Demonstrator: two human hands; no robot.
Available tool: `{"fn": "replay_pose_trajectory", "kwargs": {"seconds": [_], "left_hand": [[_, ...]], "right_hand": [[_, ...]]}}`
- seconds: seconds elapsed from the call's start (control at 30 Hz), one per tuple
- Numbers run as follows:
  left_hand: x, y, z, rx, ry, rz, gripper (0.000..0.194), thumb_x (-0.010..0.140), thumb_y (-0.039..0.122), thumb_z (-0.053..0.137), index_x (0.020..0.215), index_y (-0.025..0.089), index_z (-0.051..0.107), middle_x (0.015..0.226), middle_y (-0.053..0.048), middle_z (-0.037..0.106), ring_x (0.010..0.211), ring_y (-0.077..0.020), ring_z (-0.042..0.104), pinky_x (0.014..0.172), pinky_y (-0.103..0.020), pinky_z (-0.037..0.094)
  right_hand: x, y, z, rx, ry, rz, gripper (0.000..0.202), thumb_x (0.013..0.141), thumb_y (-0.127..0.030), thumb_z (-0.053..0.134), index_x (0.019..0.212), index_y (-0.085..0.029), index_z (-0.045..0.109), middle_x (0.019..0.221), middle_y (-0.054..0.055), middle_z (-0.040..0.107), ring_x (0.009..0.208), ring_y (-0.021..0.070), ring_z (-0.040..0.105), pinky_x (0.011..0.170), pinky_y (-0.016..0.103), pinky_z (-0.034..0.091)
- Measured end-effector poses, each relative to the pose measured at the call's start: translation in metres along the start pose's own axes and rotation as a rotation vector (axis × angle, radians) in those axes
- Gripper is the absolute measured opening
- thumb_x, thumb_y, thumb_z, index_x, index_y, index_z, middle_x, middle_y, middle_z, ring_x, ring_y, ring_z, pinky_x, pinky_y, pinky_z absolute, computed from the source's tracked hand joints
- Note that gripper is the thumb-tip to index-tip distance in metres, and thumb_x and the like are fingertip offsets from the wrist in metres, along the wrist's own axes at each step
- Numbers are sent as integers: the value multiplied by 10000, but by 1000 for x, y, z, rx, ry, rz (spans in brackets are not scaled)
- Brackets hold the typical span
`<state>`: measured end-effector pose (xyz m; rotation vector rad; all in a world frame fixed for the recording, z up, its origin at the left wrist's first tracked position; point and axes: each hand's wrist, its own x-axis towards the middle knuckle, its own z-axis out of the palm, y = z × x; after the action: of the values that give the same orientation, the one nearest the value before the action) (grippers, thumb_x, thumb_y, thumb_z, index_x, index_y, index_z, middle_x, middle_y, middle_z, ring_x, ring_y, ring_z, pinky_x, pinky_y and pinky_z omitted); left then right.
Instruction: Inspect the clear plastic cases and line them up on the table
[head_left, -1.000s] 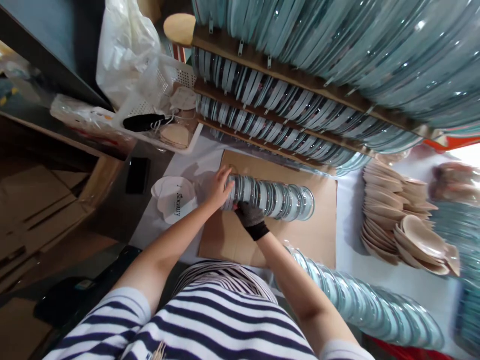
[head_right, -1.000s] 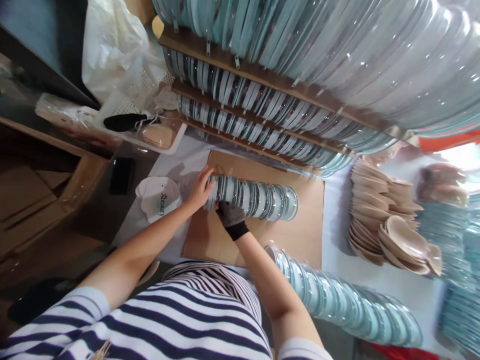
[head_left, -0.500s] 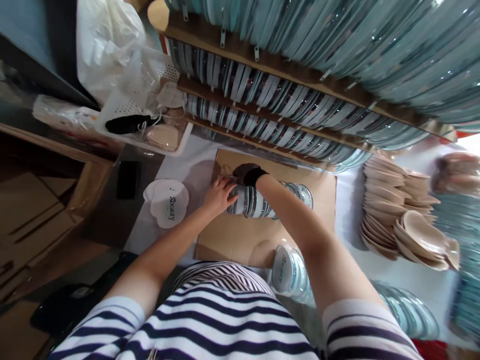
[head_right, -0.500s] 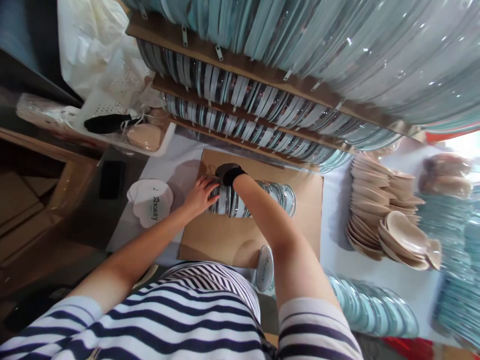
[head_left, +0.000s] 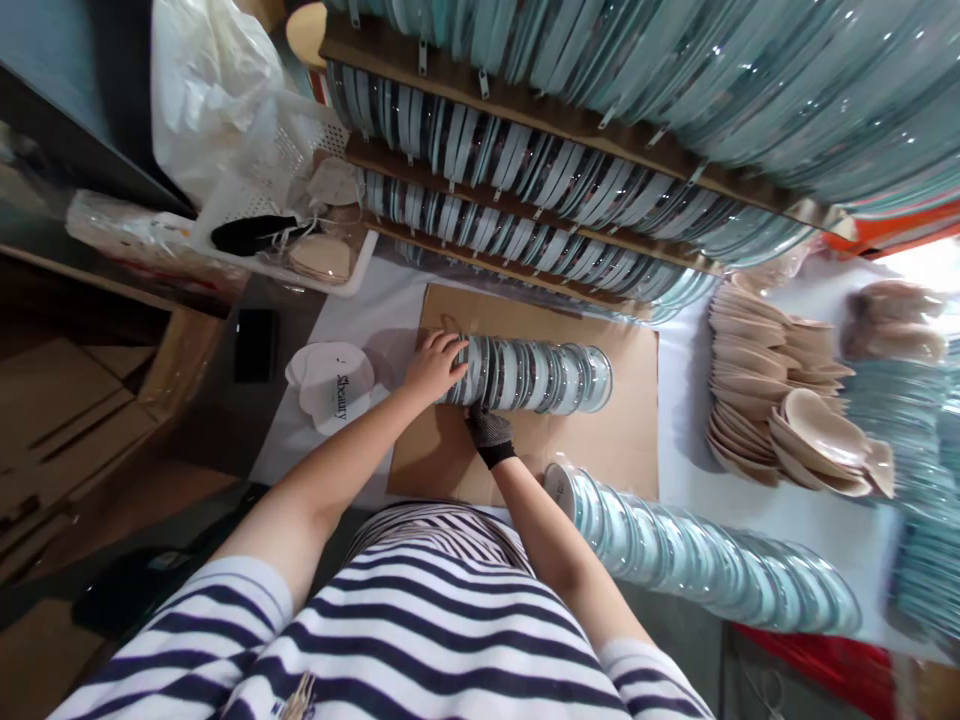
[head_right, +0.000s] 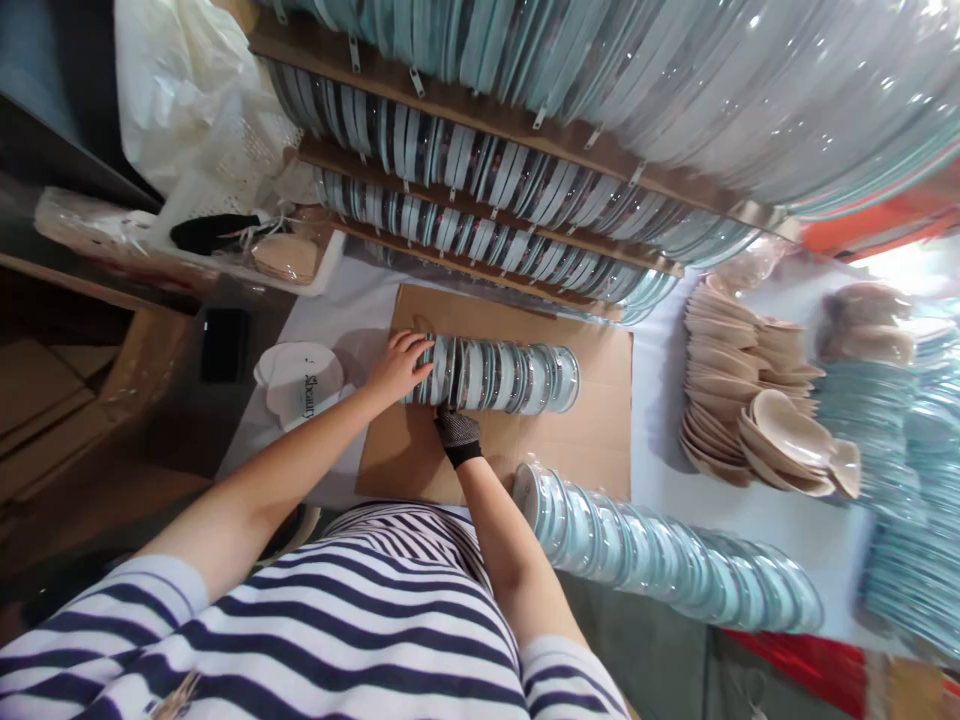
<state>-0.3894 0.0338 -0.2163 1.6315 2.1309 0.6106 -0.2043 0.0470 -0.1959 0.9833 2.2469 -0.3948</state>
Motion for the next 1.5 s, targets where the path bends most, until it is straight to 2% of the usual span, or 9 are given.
{"fn": "replay_pose_trajectory", "kwargs": {"seconds": [0.23,0.37,0.5,0.6,0.73,0.93,1.17,1.3,1.5], "left_hand": [[0,34,-11,130,-31,94,605,949,476,568,1500,238,490,1601,-89,432,1530,-348,268,1251,-620,169],[12,61,0,157,-160,171,696,904,529,624,1500,198,483,1581,-124,455,1519,-339,301,1252,-604,171],[20,66,8,177,-218,160,700,891,517,649,1497,208,485,1506,-132,540,1474,-339,379,1243,-588,195],[23,60,8,173,-234,158,700,891,531,646,1494,213,486,1509,-129,538,1471,-340,381,1236,-589,205],[25,56,7,154,-242,168,708,886,517,663,1495,204,482,1507,-134,540,1467,-337,387,1246,-595,171],[24,56,8,105,-211,179,641,888,459,673,1465,231,513,1507,-109,545,1478,-323,379,1262,-584,146],[21,57,9,135,-213,153,668,881,425,673,1493,234,484,1547,-106,504,1495,-319,358,1261,-583,163],[17,58,6,155,-211,147,677,892,413,655,1513,224,460,1568,-111,478,1507,-322,339,1260,-581,180],[20,90,14,126,-213,190,776,877,472,667,1547,180,406,1633,-144,365,1551,-348,235,1261,-611,138]], "right_hand": [[10,49,-94,-45,86,65,456,1047,-357,298,1273,-239,676,1192,106,742,1088,238,704,851,298,533],[61,76,-154,-101,24,58,400,990,-302,431,1278,-180,680,1267,161,704,1173,285,671,906,348,538],[114,62,-177,-137,-130,-71,316,887,-259,633,1164,-157,746,1207,158,733,1137,285,691,913,337,548],[124,51,-181,-147,-139,-140,276,877,-211,645,1114,-128,760,1216,182,724,1194,307,660,992,390,515],[85,61,-162,-106,-38,-145,317,981,-233,486,1145,-145,742,1234,181,713,1245,313,625,1046,433,468],[-9,64,-68,24,21,45,405,1044,-289,341,1249,-221,682,1194,134,736,1083,250,705,875,336,528],[-17,38,2,167,18,165,451,1058,-323,288,1346,-256,628,1227,116,732,1068,249,716,787,293,522],[-25,48,-14,186,51,131,439,1059,-404,324,1220,-255,704,1126,99,760,1040,227,711,799,265,508],[0,105,-109,58,190,177,469,1063,-364,284,1269,-197,671,1272,147,686,1147,251,661,919,333,500]]}}
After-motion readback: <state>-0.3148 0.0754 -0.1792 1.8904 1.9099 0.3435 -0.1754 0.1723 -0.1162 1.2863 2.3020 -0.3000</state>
